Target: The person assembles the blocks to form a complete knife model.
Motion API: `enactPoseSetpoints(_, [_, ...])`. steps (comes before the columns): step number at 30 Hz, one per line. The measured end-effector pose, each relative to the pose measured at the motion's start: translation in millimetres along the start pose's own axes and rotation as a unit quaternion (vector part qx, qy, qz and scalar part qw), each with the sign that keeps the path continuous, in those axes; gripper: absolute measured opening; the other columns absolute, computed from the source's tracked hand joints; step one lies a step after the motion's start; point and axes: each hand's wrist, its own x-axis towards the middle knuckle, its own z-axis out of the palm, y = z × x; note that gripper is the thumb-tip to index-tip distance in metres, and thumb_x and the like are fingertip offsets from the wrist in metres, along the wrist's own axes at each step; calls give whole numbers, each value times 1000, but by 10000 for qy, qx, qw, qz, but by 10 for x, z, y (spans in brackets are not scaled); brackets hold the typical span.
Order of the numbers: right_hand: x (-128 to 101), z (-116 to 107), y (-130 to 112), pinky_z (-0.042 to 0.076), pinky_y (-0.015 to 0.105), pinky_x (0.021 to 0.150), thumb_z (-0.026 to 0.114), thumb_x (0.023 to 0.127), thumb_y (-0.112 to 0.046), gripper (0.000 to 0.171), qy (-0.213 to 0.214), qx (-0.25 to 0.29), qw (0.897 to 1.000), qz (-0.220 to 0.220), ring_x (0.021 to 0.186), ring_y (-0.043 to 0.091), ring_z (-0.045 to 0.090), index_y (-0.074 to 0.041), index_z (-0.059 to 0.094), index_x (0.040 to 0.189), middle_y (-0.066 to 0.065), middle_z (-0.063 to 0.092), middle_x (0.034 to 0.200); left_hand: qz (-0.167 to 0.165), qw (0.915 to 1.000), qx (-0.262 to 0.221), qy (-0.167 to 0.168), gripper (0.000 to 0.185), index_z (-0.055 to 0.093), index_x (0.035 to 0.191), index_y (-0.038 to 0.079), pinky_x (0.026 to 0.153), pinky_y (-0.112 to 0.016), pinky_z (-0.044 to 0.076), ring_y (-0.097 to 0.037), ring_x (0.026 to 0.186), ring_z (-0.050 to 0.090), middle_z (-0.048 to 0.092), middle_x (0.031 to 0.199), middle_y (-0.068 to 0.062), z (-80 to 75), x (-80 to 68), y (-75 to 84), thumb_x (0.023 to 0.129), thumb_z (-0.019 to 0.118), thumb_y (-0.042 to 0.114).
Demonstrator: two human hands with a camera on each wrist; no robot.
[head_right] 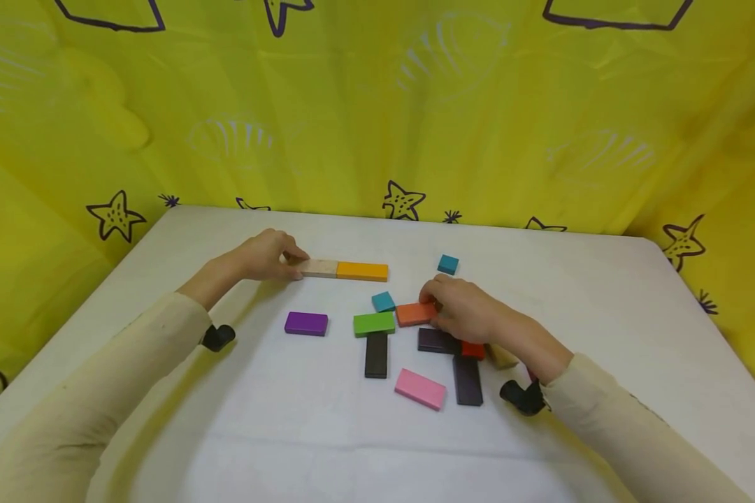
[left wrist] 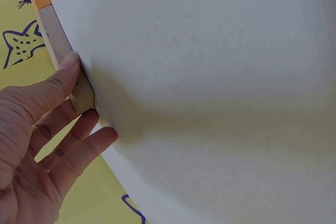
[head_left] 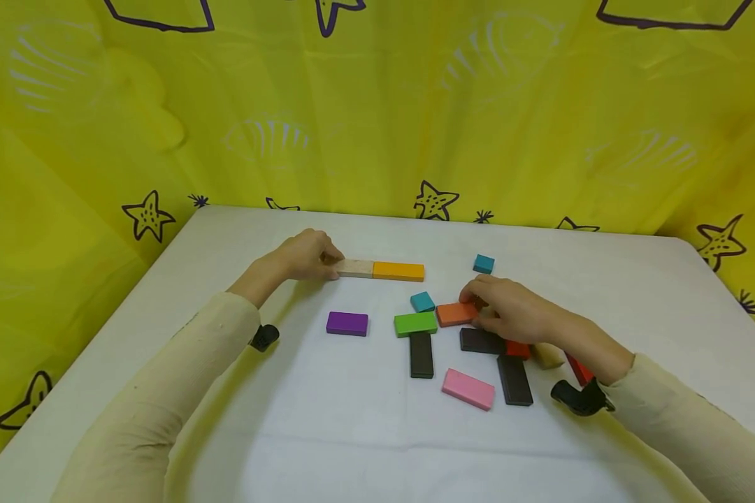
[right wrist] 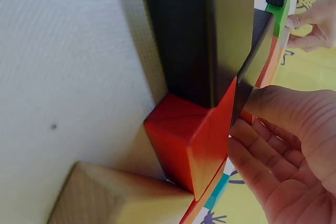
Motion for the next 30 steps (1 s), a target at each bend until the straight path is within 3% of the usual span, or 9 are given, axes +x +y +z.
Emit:
enactPoseSetpoints(7, [50, -67, 29, 51, 42, 85, 71, 84, -6, 30, 356, 1, 9993, 118, 99, 26, 59, -2, 60, 112, 5, 60, 103, -44, 10000, -34, -33, 37, 70, 117, 6, 80, -36, 43, -22, 91, 50, 63, 103, -8, -5, 5, -2, 83, 75, 18])
enactPoseSetpoints(13, [199, -102, 38, 49, 44, 88, 71, 84, -6, 31, 510, -109, 9981, 335, 99, 27, 59, 0, 60, 112, 8, 61, 104, -37, 9999, -99, -17, 36, 70, 116, 6, 78, -35, 43, -22, 90, 50, 63, 100, -8, -12, -4, -5, 82, 76, 17])
enactPoseSetpoints(30, [547, -117, 122, 45, 41, 81, 68, 85, -6, 29, 391, -102, 9968, 687, 87, 28, 50, 5, 60, 111, 13, 57, 93, -24, 9999, -149, 1, 36, 71, 116, 7, 78, -35, 45, -21, 91, 52, 64, 104, -8, 4, 18, -36, 82, 77, 18])
